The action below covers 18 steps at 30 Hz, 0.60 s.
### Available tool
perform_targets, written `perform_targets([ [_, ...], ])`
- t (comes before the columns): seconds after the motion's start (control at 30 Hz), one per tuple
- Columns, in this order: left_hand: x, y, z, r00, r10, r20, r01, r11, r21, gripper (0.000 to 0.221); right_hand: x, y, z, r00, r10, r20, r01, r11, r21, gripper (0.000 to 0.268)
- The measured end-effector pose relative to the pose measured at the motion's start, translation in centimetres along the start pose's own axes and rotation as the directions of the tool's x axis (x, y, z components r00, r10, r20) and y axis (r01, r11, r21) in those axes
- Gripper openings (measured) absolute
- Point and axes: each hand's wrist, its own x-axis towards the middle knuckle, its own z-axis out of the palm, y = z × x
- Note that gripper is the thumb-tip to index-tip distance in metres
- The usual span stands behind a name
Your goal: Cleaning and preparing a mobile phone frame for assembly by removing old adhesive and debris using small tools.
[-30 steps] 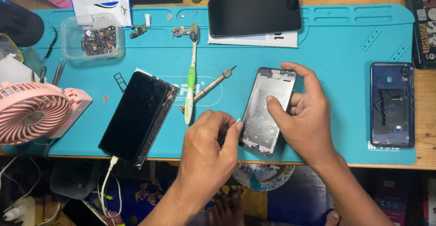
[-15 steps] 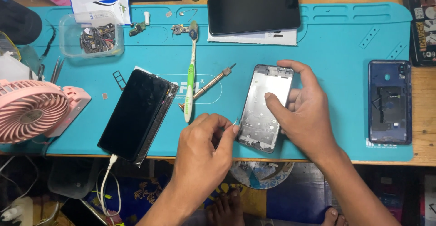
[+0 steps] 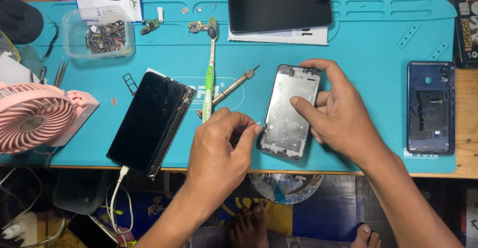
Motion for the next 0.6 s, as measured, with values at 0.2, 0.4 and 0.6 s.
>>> perform_targets([
  [0.2, -1.3, -0.4, 0.5, 1.000, 0.012, -0.021, -0.013, 1.000, -0.011, 0.019, 0.0, 1.0, 0.5, 0.998, -0.029, -0.049, 0.034, 0.995, 0.095, 0.050],
  [0.4, -1.6, -0.4, 0.4, 1.000, 0.011, -0.019, -0.011, 0.999, -0.030, 0.016, -0.3, 1.3, 0.5, 0.996, -0.070, -0.054, 0.076, 0.991, 0.106, 0.051],
  [0.6, -1.4, 0.1, 0.3, 0.999, -0.006, -0.038, 0.005, 0.999, -0.043, 0.017, -0.5, 1.2, 0.4, 0.994, -0.093, -0.060, 0.097, 0.993, 0.072, 0.049],
])
